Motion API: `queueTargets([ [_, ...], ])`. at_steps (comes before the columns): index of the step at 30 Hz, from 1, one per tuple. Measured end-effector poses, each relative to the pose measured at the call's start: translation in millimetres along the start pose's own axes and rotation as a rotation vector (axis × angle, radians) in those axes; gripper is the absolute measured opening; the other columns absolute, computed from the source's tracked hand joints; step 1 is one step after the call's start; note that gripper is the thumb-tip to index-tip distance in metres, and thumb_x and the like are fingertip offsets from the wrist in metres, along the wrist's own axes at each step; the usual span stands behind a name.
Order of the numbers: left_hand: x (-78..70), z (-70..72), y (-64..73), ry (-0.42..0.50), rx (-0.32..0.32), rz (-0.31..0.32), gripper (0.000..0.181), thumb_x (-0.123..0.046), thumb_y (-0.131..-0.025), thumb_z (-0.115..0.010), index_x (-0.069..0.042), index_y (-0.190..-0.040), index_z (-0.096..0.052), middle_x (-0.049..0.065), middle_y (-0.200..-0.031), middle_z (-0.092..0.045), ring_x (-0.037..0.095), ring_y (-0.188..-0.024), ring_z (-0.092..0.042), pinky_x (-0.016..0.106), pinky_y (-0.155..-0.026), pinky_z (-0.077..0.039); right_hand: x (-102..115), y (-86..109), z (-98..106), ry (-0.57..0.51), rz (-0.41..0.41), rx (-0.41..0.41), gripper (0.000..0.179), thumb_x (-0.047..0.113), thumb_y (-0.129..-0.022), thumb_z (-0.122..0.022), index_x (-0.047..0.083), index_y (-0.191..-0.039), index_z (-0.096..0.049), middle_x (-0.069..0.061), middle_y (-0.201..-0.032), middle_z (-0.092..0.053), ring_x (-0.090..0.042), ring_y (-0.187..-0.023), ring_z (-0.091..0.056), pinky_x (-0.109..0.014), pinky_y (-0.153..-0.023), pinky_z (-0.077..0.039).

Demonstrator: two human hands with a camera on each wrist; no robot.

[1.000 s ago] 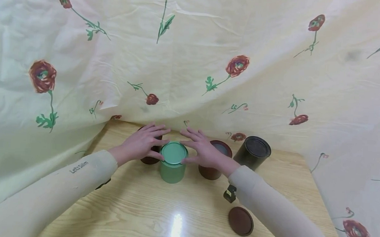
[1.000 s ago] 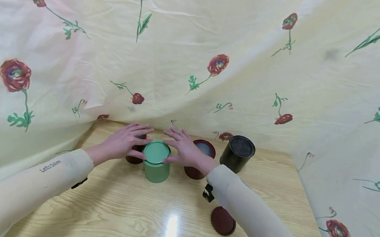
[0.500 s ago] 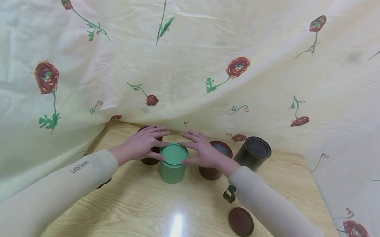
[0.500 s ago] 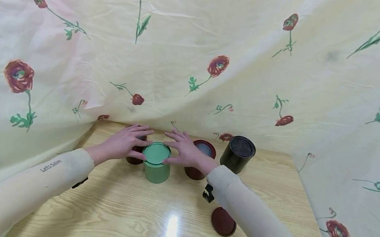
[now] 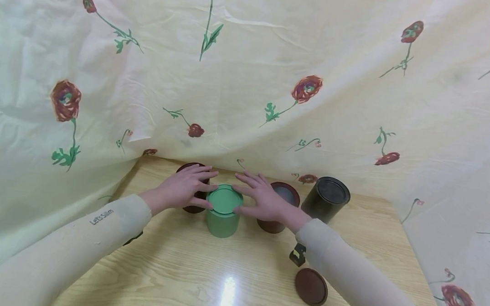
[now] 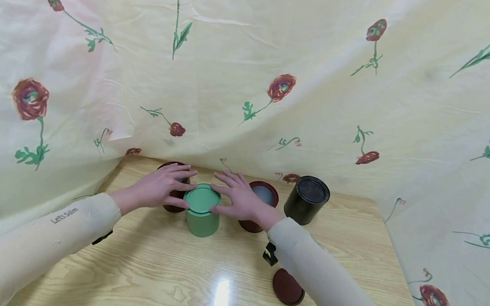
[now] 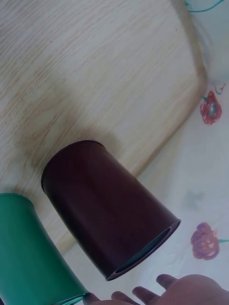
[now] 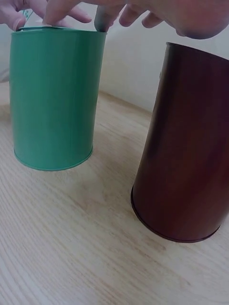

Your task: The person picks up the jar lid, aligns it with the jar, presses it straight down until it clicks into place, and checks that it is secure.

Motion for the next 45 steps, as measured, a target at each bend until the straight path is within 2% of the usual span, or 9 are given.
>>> queueTargets([
  [8, -7.3, 0.7, -0.7, 0.012, -0.036, 0.036, 0.069, -0.063, -0.095, -0.072, -0.017, -0.146, -0.068, 0.014, -0.164, -0.049, 0.038, -0.156, -0.038, 0.060, -0.128, -0.029, 1, 3.5, 0, -0.011, -0.003, -0.075, 0.066, 0.046, -0.101, -0.071, 0.011, -0.156, -0.057, -0.010, -0.174, -0.031, -0.037, -0.164, -0.018, -0.067, -0.130, -0.009],
  [13, -7.5, -5.0, -1.3, 0.028, -0.032, 0.066, 0.071, -0.063, -0.095, -0.072, -0.018, -0.149, -0.065, 0.013, -0.165, -0.047, 0.039, -0.158, -0.035, 0.059, -0.128, -0.027, 3, 3.4, -2, 0.009, 0.002, -0.085, 0.066, 0.047, -0.101, -0.071, 0.012, -0.155, -0.058, -0.010, -0.174, -0.032, -0.036, -0.164, -0.018, -0.067, -0.130, -0.009],
  [19, -5.7, -12.6, -1.7, 0.039, -0.032, 0.067, 0.071, -0.063, -0.095, -0.071, -0.019, -0.150, -0.065, 0.013, -0.166, -0.047, 0.039, -0.158, -0.034, 0.059, -0.128, -0.027, 8, 4.2, -4, 0.038, 0.002, -0.091, 0.065, 0.044, -0.100, -0.075, 0.010, -0.153, -0.060, -0.013, -0.172, -0.035, -0.040, -0.162, -0.023, -0.070, -0.128, -0.012],
  [27, -3.2, -15.2, -2.9, 0.071, -0.025, 0.086, 0.073, -0.064, -0.092, -0.074, -0.020, -0.150, -0.064, 0.014, -0.166, -0.045, 0.040, -0.159, -0.032, 0.058, -0.129, -0.025, 14, 2.0, -7, 0.001, -0.046, -0.123, 0.065, 0.041, -0.096, -0.081, 0.007, -0.148, -0.064, -0.016, -0.170, -0.040, -0.043, -0.161, -0.024, -0.071, -0.127, -0.014],
  [31, -3.0, -14.8, -4.4, 0.073, -0.005, 0.093, 0.074, -0.064, -0.092, -0.075, -0.020, -0.150, -0.064, 0.017, -0.166, -0.044, 0.042, -0.159, -0.031, 0.060, -0.129, -0.024, 14, -1.0, -7, 0.013, -0.074, -0.116, 0.066, 0.042, -0.094, -0.082, 0.007, -0.147, -0.065, -0.016, -0.169, -0.040, -0.042, -0.161, -0.024, -0.070, -0.128, -0.015],
  [36, -7.0, -10.5, -6.9, 0.071, 0.013, 0.082, 0.074, -0.062, -0.092, -0.076, -0.016, -0.149, -0.065, 0.019, -0.165, -0.046, 0.046, -0.158, -0.030, 0.063, -0.128, -0.025, 22, -4.4, 1, 0.081, -0.052, -0.084, 0.066, 0.043, -0.095, -0.082, 0.007, -0.147, -0.065, -0.016, -0.170, -0.039, -0.043, -0.161, -0.024, -0.071, -0.127, -0.018],
  [45, -12.1, -7.9, -4.9, 0.068, 0.033, 0.091, 0.073, -0.060, -0.094, -0.075, -0.016, -0.150, -0.064, 0.020, -0.162, -0.050, 0.047, -0.158, -0.030, 0.065, -0.127, -0.027, 33, -5.3, 5, 0.188, -0.056, -0.009, 0.066, 0.046, -0.098, -0.077, 0.008, -0.150, -0.063, -0.014, -0.170, -0.040, -0.041, -0.162, -0.022, -0.068, -0.129, -0.014],
])
Point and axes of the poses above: each hand's wrist, its own y-axis away from the middle knuckle, its own z-axis out of the back of the hand, x = y × z, the point moved 7 cm from there along -y, towards the middle knuckle
